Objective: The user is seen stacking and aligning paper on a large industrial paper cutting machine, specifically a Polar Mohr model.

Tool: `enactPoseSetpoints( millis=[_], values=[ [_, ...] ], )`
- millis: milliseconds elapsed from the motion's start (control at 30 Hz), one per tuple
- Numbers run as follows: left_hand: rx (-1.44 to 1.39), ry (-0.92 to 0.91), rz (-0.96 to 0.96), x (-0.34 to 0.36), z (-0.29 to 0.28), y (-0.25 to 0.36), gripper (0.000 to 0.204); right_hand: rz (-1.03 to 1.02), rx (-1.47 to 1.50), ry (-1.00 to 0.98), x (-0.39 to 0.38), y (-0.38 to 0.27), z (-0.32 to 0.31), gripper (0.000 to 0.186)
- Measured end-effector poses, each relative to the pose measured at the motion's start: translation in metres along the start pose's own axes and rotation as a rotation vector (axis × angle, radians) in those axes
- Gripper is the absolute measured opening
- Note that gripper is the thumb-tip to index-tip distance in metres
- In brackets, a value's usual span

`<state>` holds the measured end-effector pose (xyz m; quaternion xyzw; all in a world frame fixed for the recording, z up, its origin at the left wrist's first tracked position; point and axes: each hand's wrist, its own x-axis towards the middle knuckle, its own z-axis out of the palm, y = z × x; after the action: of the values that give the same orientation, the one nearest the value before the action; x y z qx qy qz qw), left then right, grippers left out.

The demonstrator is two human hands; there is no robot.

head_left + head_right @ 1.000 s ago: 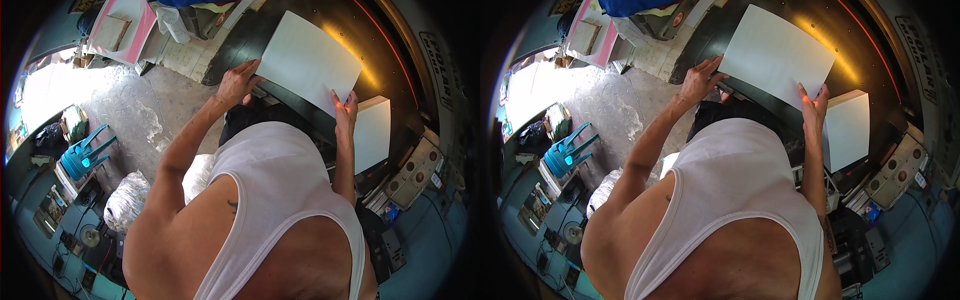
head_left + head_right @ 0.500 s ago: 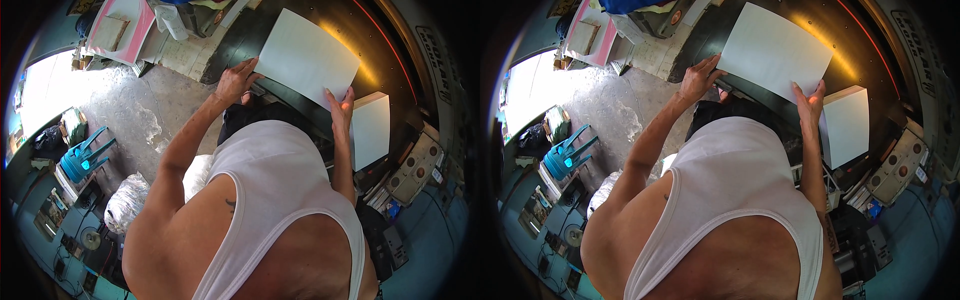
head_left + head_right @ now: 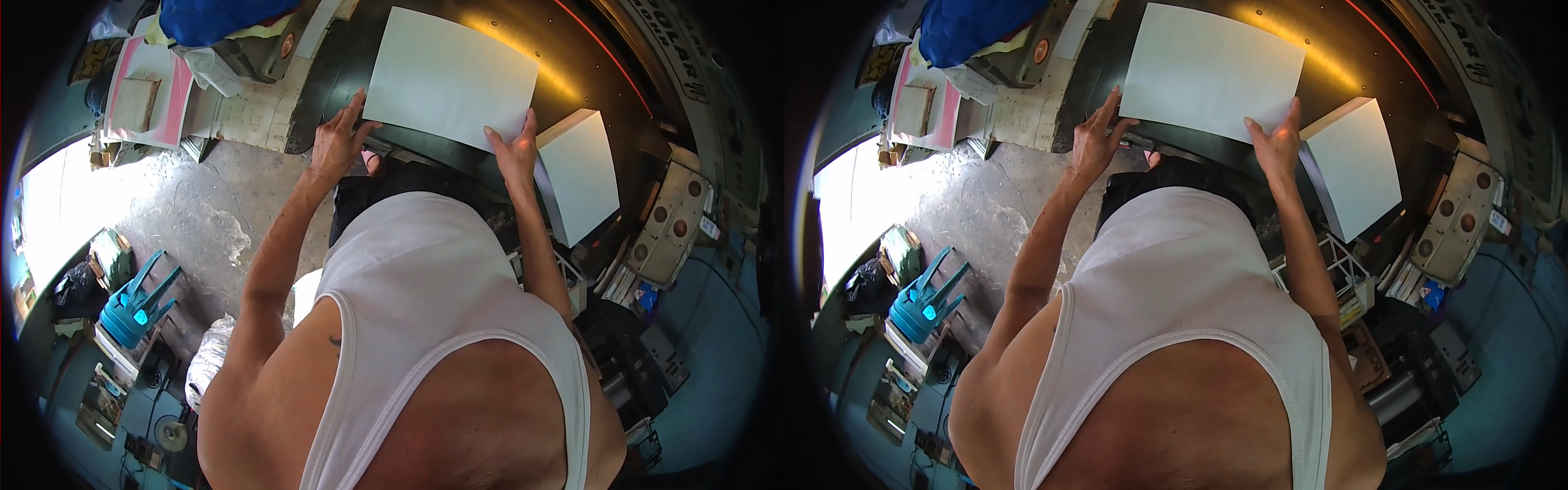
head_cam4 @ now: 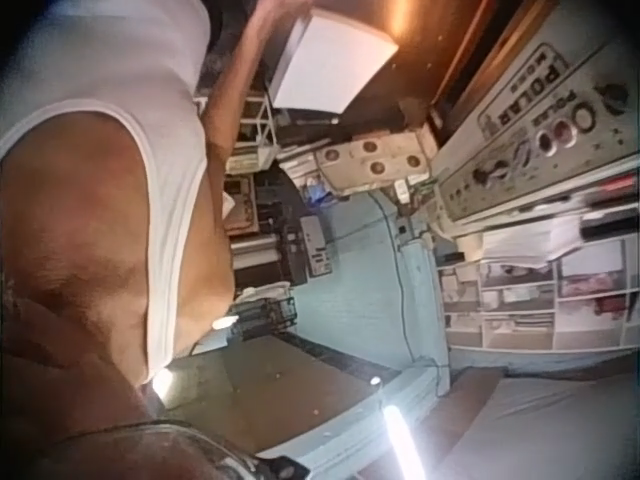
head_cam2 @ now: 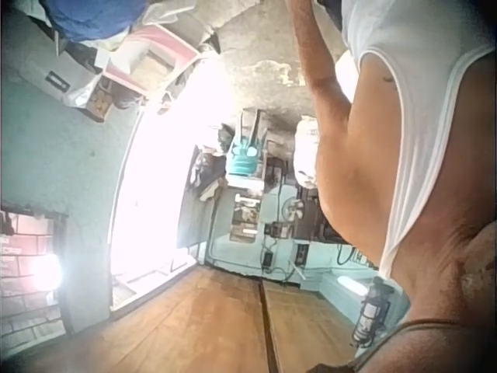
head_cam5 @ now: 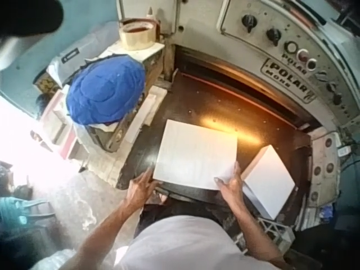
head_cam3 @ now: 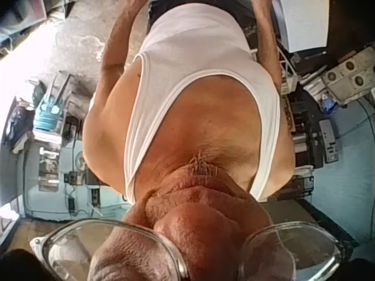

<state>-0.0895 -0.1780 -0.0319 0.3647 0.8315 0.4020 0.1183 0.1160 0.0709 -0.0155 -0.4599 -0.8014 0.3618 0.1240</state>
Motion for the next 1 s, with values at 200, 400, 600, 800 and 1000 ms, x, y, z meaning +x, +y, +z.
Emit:
enactPoseSetpoints(
  millis=[200, 400, 600, 800, 1000],
  values=[
    [0.021, 0.024, 0.174, 0.002, -0.002, -0.002, 0.047, 0.011, -0.004, 0.003, -0.002, -0.011, -0.001, 0.102],
    [0.006, 0.036, 0.188, 0.003, -0.003, -0.002, 0.046, 0.040, 0.014, 0.004, -0.004, -0.015, -0.002, 0.102],
    [-0.093, -0.007, 0.009, 0.003, -0.006, 0.006, 0.055, 0.017, 0.040, 0.033, -0.002, -0.012, 0.001, 0.106],
    [0.027, -0.089, 0.047, 0.006, -0.007, -0.002, 0.058, 0.089, 0.003, -0.110, -0.012, -0.013, -0.023, 0.110],
    [0.039, -0.063, 0.086, 0.008, -0.006, -0.004, 0.049, -0.229, -0.255, -0.072, -0.030, 0.000, -0.025, 0.101]
  ],
)
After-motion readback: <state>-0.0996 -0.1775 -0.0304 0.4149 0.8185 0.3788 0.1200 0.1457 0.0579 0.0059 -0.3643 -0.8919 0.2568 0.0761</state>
